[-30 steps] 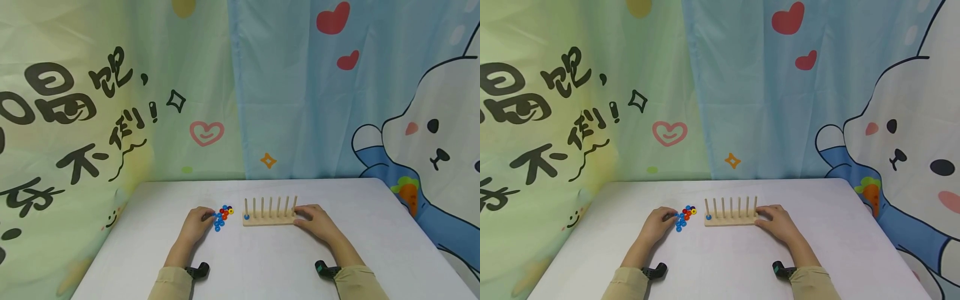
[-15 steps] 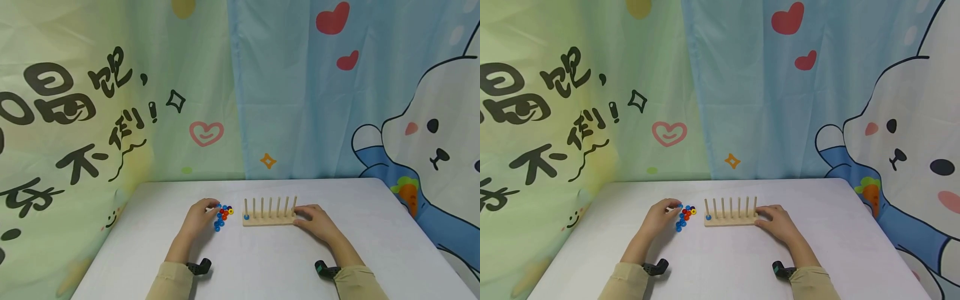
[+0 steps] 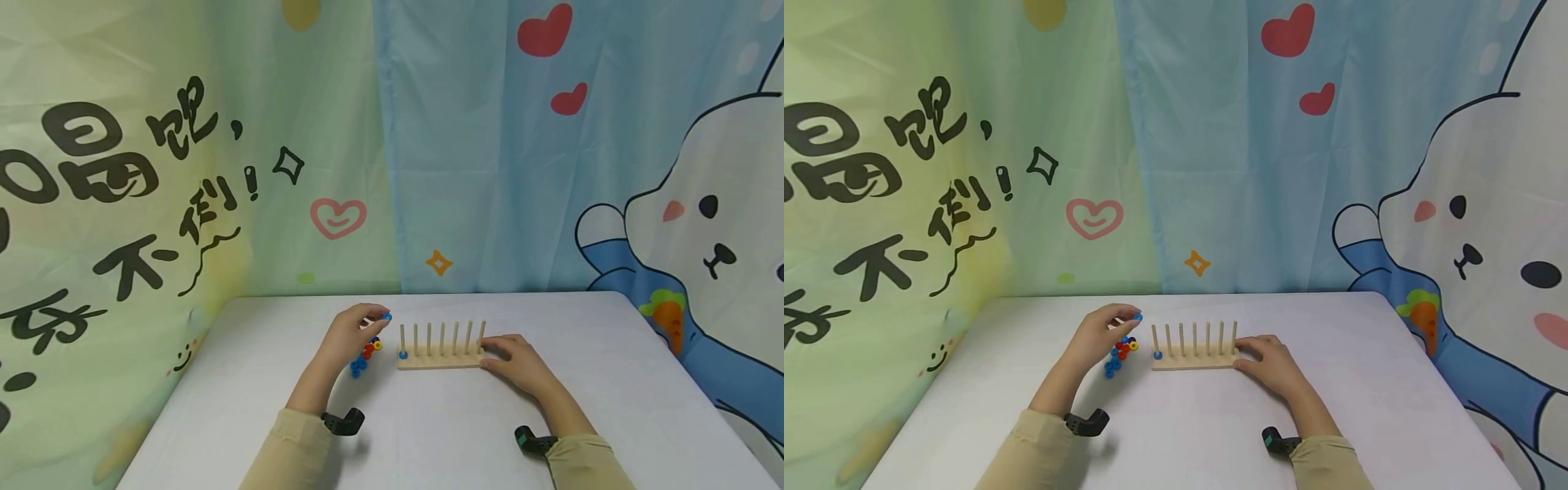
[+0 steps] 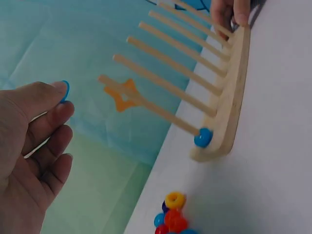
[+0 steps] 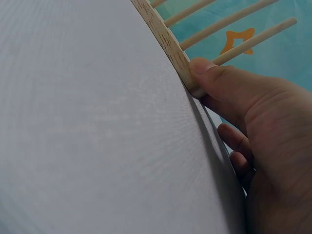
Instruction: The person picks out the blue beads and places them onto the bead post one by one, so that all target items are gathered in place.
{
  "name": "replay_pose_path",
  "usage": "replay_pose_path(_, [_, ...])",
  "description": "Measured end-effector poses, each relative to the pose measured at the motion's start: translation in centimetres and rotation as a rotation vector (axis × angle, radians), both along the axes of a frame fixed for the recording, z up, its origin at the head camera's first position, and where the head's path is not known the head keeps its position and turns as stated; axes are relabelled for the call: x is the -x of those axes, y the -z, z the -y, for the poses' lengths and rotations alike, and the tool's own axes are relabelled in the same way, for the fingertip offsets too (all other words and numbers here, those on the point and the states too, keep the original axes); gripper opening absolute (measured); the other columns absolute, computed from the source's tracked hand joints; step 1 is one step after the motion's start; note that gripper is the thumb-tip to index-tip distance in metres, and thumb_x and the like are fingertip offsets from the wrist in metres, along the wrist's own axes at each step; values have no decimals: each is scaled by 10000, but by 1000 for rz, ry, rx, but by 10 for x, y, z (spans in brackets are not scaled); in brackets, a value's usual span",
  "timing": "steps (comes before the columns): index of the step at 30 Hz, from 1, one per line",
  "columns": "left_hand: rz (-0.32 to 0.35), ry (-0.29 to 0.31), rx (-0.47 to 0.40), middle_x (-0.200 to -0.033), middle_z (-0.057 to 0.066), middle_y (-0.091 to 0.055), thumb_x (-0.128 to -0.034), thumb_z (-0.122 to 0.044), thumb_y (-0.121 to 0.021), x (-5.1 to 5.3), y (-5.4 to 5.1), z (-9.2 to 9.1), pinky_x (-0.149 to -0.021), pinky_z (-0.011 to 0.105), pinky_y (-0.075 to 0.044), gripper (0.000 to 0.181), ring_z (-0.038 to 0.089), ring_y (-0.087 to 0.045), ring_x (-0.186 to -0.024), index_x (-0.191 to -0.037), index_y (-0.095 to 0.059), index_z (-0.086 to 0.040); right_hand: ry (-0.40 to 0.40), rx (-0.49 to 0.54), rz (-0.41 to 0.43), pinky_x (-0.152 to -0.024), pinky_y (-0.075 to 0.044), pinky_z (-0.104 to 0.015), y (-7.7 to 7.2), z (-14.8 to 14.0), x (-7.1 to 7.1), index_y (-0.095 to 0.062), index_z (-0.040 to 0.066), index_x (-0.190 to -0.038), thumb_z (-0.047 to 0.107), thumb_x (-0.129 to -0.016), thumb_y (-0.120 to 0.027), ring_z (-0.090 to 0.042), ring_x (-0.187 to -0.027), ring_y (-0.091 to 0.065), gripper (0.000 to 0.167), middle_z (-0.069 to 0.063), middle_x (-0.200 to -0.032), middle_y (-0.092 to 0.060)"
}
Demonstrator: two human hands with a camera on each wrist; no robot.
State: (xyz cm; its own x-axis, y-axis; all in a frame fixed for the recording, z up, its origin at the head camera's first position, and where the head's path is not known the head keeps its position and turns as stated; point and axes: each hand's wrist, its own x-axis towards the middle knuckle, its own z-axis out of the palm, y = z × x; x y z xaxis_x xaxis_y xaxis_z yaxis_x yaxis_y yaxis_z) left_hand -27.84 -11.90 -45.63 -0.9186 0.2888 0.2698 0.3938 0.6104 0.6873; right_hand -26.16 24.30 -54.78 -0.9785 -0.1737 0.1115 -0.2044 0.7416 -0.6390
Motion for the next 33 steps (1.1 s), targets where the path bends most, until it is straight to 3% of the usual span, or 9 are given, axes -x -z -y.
replay_pose_path(7, [4, 72, 10, -1109, -53, -696, -964, -324, -645, -1, 1, -14, -903, 334, -524, 292, 130, -637, -1038, -1209, -685, -170, -3, -12, 9, -1025, -379, -644, 1, 2, 1, -648, 160, -1296, 470, -873, -715, -436, -1269, -482, 528, -196, -1331, -552])
replay_pose_path(17, [-4, 75, 11, -1080, -48, -702, -961, -316, -651, 0, 8, -18, -874, 315, -532, 261, 128, -646, -1011, -1182, -696, -185, 3, -6, 14, -1029, -376, -646, 0, 2, 1, -648, 157, -1295, 463, -868, -722, -432, -1271, -481, 531, -197, -1328, -549])
replay_pose_path(33, [75, 70, -14, -1054, 8, -727, -938, -258, -686, 1, 37, -20, -838, 276, -536, 241, 157, -662, -987, -1143, -711, -135, 4, -10, 7, -1032, -376, -643, 1, 0, 0, -651, 156, -1291, 459, -868, -724, -431, -1276, -480, 525, -192, -1330, -555])
